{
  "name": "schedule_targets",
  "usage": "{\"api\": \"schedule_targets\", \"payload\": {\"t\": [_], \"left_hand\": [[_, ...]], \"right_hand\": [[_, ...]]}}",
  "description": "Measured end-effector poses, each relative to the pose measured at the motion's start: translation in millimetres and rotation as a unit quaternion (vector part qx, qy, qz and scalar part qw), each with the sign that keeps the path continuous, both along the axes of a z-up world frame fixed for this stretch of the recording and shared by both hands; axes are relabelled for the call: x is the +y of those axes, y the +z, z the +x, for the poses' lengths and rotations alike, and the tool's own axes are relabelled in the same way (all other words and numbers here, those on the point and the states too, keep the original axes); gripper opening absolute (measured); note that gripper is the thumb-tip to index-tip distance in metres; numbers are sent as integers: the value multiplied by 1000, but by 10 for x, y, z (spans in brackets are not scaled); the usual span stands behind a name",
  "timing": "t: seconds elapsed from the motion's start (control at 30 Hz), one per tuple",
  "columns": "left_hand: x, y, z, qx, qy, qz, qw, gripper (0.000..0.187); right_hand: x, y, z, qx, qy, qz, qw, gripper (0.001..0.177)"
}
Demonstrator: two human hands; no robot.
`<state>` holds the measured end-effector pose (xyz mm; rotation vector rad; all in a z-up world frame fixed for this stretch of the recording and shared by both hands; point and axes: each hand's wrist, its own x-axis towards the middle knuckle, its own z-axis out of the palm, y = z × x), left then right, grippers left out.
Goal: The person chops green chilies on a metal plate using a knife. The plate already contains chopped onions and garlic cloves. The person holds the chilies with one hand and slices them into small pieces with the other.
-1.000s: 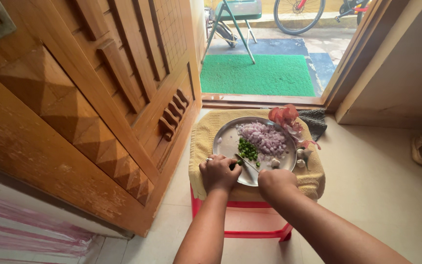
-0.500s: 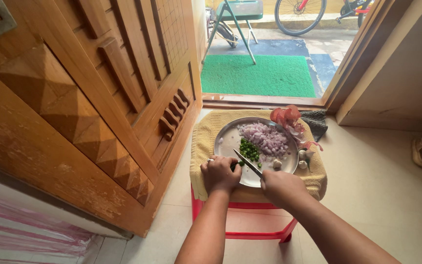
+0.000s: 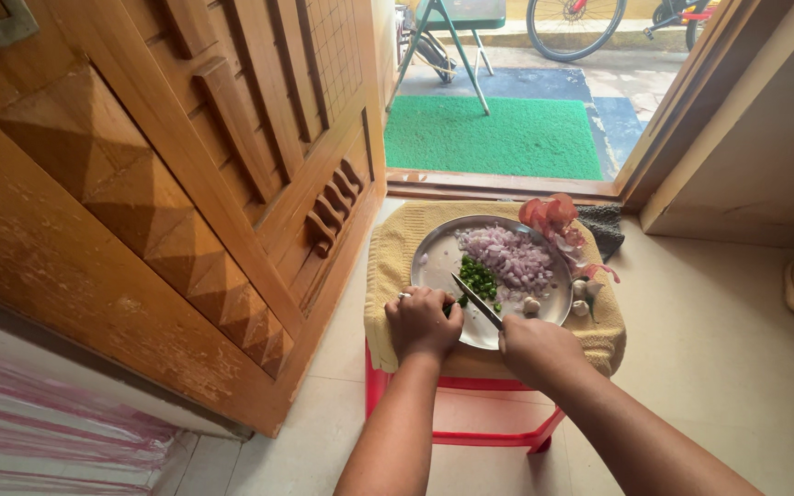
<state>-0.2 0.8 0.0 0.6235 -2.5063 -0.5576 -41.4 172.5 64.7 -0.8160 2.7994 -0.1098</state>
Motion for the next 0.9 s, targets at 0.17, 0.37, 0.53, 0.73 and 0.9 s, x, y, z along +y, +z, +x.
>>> {"api": "schedule_targets", "payload": {"t": [0.17, 0.37, 0.53, 0.73, 0.9], "left_hand": [[4, 8, 0, -3, 1, 2, 1000, 18], [13, 8, -1, 0, -3, 6, 1000, 18], [-1, -31, -17, 2, -1, 10, 1000, 17], [-18, -34, -15, -8, -9, 5, 1000, 17], [-21, -38, -17, -2, -13, 27, 1000, 19]], "right_hand": [[-18, 62, 37, 1, -2, -13, 1000, 27], [-38, 26, 89, 13, -4, 6, 1000, 23], [-125, -69, 27, -7, 1, 45, 999, 23], [-249, -251, -100, 19, 23, 29, 999, 21], [-354, -394, -203, 42, 39, 57, 997, 21]]}}
